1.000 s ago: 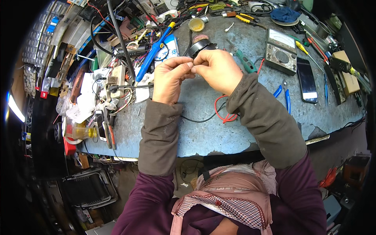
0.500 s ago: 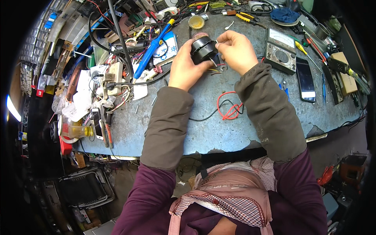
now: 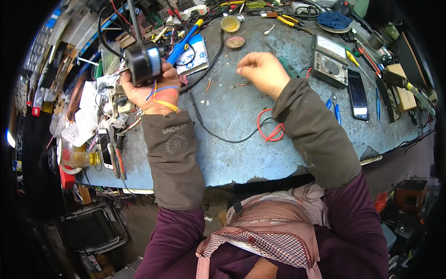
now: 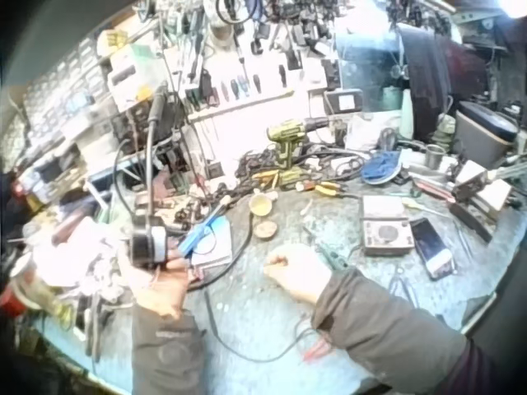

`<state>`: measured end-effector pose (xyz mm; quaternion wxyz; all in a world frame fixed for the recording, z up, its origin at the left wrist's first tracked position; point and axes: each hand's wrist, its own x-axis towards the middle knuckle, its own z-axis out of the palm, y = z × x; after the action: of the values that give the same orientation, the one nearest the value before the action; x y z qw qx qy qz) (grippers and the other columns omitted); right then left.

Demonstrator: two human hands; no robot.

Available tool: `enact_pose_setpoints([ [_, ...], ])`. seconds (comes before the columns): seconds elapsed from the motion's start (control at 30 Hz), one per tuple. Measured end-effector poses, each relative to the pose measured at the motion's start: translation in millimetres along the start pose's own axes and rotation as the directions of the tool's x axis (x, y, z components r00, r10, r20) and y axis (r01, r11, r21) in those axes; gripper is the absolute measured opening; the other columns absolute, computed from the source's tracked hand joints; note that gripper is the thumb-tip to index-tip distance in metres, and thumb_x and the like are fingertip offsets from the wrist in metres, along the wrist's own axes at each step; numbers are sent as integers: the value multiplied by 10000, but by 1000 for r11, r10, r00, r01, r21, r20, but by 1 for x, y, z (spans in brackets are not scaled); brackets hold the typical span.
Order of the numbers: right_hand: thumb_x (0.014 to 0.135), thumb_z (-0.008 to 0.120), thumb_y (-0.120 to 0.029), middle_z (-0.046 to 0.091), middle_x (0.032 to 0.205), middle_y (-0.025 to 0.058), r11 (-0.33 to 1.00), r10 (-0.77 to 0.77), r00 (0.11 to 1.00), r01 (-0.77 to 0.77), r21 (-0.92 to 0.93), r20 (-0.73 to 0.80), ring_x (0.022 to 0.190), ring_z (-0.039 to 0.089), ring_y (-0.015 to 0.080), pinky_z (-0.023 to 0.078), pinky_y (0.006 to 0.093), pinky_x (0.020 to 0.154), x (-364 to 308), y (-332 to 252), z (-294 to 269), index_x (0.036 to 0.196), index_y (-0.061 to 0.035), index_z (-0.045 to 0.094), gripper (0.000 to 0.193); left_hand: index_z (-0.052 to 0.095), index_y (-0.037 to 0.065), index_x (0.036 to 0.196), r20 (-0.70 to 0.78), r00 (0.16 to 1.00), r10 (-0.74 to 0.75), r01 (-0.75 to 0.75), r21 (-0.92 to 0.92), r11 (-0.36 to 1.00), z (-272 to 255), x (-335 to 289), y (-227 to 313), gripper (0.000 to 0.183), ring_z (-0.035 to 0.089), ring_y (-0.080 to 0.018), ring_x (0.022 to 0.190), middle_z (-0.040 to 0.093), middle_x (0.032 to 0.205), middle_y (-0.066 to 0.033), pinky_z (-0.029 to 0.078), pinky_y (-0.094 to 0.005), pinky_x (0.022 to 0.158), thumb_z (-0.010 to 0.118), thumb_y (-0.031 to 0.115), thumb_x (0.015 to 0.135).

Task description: The person assembles an electrical motor by placing a copper-wound stator into a metal housing, connecting wires, and securing the casing. They then use a screwdriver to tighten screws and attach a small white component to the motor shaft.

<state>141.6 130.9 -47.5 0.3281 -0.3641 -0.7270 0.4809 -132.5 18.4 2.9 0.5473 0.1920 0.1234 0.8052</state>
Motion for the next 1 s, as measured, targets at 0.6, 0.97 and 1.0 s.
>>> enact_pose_setpoints([
  [0.6,1050,679,-158,623,864,39,596,284,944,-312,740,170,713,539,119,462,271,601,-3,-4,3,1109,-1,678,168,510,-29,984,176,963,203,-94,-489,867,-18,0,54,509,559,-188,689,581,870,-88,488,-337,650,744,379,790],
  [0.97,946,753,-176,809,981,143,980,-97,995,100,-175,24,864,747,241,589,355,816,2,-9,38,1123,14,796,262,715,34,1056,318,924,214,-66,-418,906,-23,0,58,583,573,-203,757,673,968,-119,460,-366,751,844,482,707],
  [1.0,934,774,-224,815,1045,185,928,-64,997,73,-366,37,961,777,311,582,386,936,1,-16,44,1128,-35,826,275,746,56,1078,313,930,193,-49,-417,908,-25,2,58,593,564,-202,777,677,975,-113,452,-371,763,866,487,689],
])
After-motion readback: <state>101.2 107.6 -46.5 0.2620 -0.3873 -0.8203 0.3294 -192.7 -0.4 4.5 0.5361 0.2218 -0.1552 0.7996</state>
